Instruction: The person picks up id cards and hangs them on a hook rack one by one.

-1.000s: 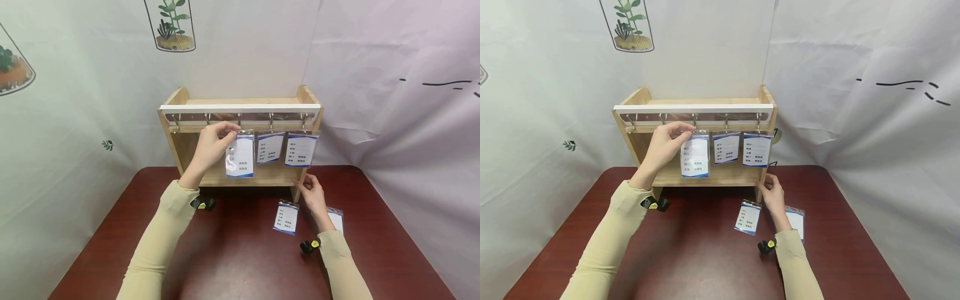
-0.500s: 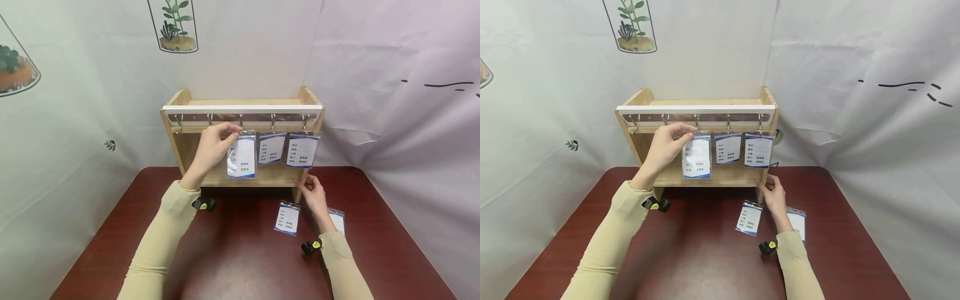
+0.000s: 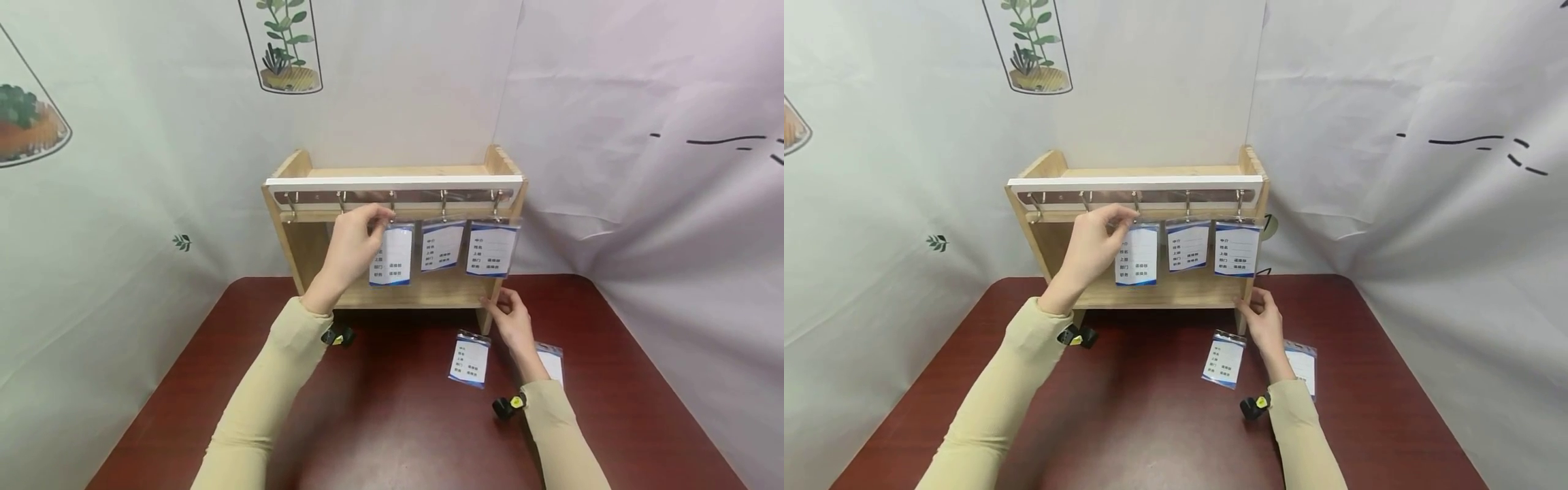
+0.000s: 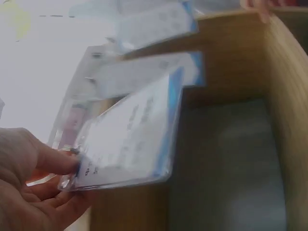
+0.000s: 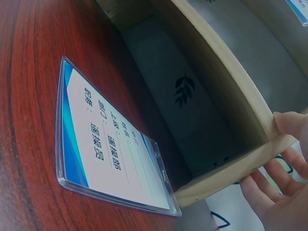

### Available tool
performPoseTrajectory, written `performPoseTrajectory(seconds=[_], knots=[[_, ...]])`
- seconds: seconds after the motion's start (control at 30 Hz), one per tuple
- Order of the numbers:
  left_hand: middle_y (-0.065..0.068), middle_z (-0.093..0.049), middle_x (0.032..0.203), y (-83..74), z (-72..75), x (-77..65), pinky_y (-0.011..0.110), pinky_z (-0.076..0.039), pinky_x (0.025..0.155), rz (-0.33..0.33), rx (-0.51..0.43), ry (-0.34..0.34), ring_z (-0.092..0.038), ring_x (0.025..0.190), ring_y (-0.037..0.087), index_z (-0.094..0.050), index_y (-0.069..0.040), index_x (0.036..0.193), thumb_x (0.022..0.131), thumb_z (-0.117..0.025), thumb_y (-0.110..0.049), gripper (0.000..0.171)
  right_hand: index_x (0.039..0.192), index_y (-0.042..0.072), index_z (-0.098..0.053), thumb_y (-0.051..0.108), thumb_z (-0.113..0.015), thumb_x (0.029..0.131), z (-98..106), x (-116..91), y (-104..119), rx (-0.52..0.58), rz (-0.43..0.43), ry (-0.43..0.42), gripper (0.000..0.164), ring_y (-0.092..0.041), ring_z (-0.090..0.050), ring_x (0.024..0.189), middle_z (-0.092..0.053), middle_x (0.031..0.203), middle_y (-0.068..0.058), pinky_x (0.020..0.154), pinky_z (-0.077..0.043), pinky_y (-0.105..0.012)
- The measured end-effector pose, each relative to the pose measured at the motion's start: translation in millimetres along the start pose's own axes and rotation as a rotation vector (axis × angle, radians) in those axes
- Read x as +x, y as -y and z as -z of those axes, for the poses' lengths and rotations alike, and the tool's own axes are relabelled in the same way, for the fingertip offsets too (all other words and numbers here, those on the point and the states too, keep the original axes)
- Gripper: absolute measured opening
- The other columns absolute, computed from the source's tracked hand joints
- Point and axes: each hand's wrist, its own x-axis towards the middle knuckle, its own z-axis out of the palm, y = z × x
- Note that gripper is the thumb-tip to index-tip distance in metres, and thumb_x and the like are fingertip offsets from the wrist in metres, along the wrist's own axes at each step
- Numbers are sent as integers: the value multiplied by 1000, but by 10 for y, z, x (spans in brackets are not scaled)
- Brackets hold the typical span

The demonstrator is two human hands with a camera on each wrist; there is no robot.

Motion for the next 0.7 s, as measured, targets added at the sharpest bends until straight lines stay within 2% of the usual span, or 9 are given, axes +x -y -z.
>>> performPoseTrajectory(seconds=[0.2,0.33,0.5,0.7], knots=[[10,-76,102,68,-70,31,27,-42,57,-19,-65,-41,-59,69,18,-75,-2,101,94,-63,5,16,142,1,-45,33,-70,96,41,2,25,-20,-6,9,61,-36,-55,125,-56,137,-23,99,-47,-48],[10,-76,103,82,-25,1,29,-50,66,-39,-100,-50,-66,78,19,-75,-2,102,94,-63,5,16,140,1,-47,31,-71,96,29,21,47,-16,8,6,59,-36,-56,123,-57,134,-23,98,-48,-47],[11,-75,105,56,4,27,33,-53,71,-78,-109,-43,-68,83,20,-75,-2,103,95,-64,3,15,140,1,-46,32,-71,96,44,53,73,-5,20,-5,60,-37,-55,125,-56,135,-24,100,-47,-51],[11,-74,104,86,3,-36,32,-53,72,-51,-104,-9,-65,80,19,-74,-2,104,97,-63,1,14,143,0,-44,35,-70,96,20,4,29,-24,-9,17,63,-39,-53,128,-54,138,-25,103,-45,-52]])
